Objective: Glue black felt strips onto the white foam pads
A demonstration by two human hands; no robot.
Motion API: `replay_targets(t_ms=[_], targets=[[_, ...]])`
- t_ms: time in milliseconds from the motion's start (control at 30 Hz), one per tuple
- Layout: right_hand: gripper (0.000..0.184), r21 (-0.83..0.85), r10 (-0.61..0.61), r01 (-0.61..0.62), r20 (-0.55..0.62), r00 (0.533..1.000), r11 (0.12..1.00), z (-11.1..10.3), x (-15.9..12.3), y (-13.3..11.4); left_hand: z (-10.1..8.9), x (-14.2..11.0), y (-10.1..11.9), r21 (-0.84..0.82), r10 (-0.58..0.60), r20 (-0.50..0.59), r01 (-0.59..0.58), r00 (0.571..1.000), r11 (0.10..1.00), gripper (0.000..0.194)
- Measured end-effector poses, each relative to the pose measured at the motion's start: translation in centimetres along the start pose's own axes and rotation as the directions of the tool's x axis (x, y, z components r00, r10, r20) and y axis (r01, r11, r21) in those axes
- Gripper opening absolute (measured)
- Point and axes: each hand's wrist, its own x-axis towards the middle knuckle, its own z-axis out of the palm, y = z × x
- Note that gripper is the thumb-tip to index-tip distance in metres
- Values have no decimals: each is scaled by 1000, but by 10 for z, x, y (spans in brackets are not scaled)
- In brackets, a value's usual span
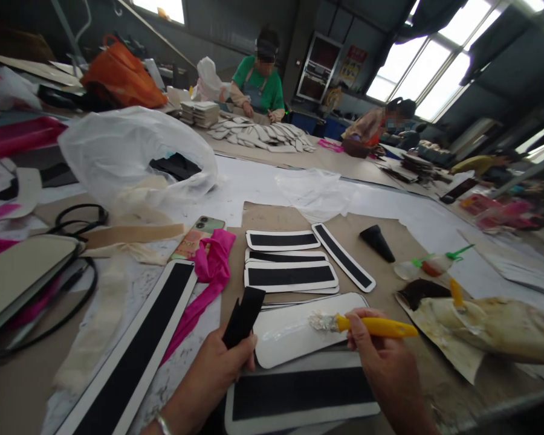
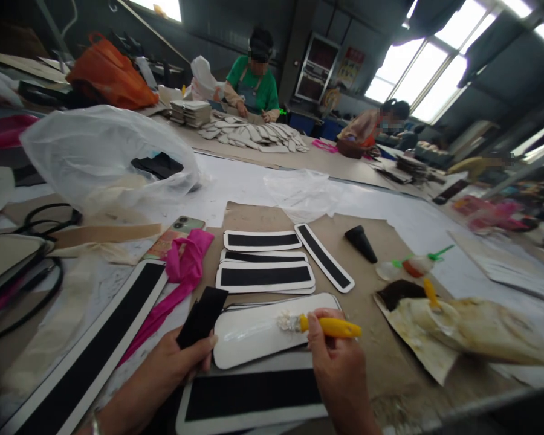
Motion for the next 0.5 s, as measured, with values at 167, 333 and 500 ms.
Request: replay_targets(t_ms=[167,333,500], targets=[[26,-335,-254,199,-130,958,921,-24,11,13,6,-1,-2,-24,-7,-85,5,996,1000,33],[17,-484,-480,372,-118,869,792,-36,17,16,6,4,-10,-18,4,-88,-6,996,1000,37],[10,-497,-583,475,-78,809,726,-39,19,22,7,1,-6,-11,22,-105,-23,994,1000,35]])
